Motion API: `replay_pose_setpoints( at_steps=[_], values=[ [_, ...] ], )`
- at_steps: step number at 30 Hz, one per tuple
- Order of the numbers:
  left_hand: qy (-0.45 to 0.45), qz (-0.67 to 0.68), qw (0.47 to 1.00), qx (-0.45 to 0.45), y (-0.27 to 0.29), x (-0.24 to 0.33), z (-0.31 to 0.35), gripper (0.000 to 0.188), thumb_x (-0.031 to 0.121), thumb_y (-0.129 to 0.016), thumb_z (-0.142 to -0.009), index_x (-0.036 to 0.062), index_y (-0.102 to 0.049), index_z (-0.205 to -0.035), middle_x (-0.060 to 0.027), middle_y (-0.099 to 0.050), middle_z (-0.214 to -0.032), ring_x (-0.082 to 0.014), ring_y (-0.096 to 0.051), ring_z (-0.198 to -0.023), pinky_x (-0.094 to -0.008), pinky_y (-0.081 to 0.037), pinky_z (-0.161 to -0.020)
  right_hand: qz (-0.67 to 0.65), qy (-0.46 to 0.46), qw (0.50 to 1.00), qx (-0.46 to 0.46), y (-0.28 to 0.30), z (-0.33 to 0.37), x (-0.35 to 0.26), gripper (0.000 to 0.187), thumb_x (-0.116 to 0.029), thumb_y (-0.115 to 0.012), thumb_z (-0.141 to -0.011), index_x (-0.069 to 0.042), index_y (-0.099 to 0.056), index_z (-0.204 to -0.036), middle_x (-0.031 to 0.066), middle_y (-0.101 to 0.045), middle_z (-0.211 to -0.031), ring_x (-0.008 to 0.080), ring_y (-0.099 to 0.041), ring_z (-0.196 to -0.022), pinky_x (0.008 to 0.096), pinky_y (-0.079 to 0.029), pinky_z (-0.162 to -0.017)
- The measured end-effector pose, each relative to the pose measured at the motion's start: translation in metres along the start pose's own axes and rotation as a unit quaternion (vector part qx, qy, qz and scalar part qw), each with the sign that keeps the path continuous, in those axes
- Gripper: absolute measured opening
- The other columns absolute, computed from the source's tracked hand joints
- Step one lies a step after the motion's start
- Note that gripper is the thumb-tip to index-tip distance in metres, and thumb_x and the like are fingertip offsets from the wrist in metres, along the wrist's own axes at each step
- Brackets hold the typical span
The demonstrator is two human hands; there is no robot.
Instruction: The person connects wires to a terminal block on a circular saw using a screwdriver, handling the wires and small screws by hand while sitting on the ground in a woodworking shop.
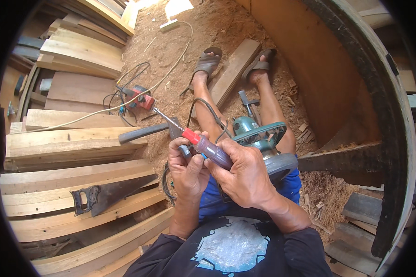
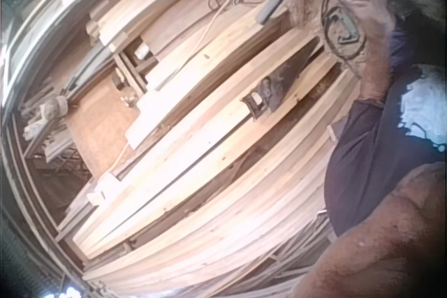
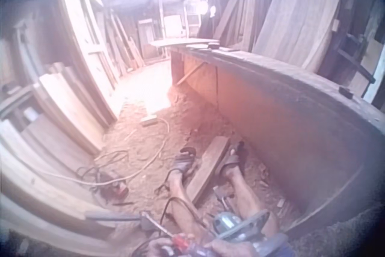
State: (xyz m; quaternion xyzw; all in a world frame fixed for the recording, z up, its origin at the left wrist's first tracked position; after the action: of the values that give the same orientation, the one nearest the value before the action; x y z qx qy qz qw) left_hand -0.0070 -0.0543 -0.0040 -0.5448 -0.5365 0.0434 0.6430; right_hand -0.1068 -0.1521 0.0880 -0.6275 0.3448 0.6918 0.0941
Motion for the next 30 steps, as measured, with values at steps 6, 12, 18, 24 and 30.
replay_pose_setpoints(
  at_steps=[6,12,18,24,30],
  values=[
    [-0.005,-0.002,1.0,-0.011,-0.002,-0.001,0.0,0.041,-0.003,-0.067,-0.091,0.0073,-0.052,-0.128,-0.0182,-0.059,-0.133,-0.0336,-0.057,-0.129,-0.0456,-0.055,-0.103,-0.016,0.004,1.0,-0.002,0.002,0.002,0.0,0.014,-0.008,-0.074,-0.084,0.001,-0.064,-0.09,0.0144,-0.058,-0.067,0.0216,-0.059,-0.057,0.0364,-0.045,-0.056],
    [-0.004,0.01,0.999,-0.033,-0.003,-0.003,0.0,0.044,-0.003,-0.068,-0.09,0.007,-0.052,-0.129,-0.0186,-0.062,-0.131,-0.0342,-0.059,-0.127,-0.0481,-0.055,-0.103,-0.049,-0.011,0.998,-0.036,0.003,0.0,0.004,0.015,-0.008,-0.075,-0.084,0.002,-0.065,-0.088,0.0089,-0.055,-0.065,0.0129,-0.053,-0.058,0.0334,-0.043,-0.055],
    [0.005,-0.001,1.0,-0.028,0.005,-0.01,0.002,0.043,-0.003,-0.07,-0.09,0.0073,-0.051,-0.128,-0.018,-0.063,-0.129,-0.0335,-0.06,-0.126,-0.047,-0.054,-0.105,-0.133,-0.082,0.985,-0.073,0.004,-0.002,0.008,0.011,-0.007,-0.072,-0.085,0.0,-0.064,-0.082,-0.0022,-0.052,-0.064,0.0036,-0.047,-0.062,0.0274,-0.041,-0.055],
    [0.018,0.001,0.999,-0.032,0.001,-0.011,0.002,0.041,-0.001,-0.07,-0.091,0.0068,-0.05,-0.126,-0.0177,-0.064,-0.125,-0.0321,-0.06,-0.126,-0.0462,-0.053,-0.106,-0.139,-0.083,0.984,-0.073,0.005,0.0,0.012,0.011,-0.007,-0.07,-0.085,0.0,-0.063,-0.08,-0.0039,-0.054,-0.065,0.0025,-0.047,-0.063,0.0256,-0.04,-0.054],
    [0.014,-0.013,0.999,-0.045,-0.008,-0.006,-0.003,0.041,-0.001,-0.073,-0.089,0.0055,-0.052,-0.124,-0.0152,-0.065,-0.123,-0.0203,-0.064,-0.115,-0.0365,-0.053,-0.1,-0.174,-0.09,0.98,-0.047,0.003,0.004,0.013,0.011,-0.006,-0.069,-0.086,-0.001,-0.062,-0.079,-0.0051,-0.053,-0.066,0.0024,-0.047,-0.064,0.0249,-0.04,-0.054]
  ],
)
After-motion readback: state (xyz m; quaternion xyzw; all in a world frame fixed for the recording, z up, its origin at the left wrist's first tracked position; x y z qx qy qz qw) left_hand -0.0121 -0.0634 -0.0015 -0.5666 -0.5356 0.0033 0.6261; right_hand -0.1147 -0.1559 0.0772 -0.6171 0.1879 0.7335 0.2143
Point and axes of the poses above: each hand's wrist, its own z-axis away from the middle knuckle, its own y-axis out of the back of the hand, x = y × z, the point moved 6 cm from there along -z, towards the middle knuckle
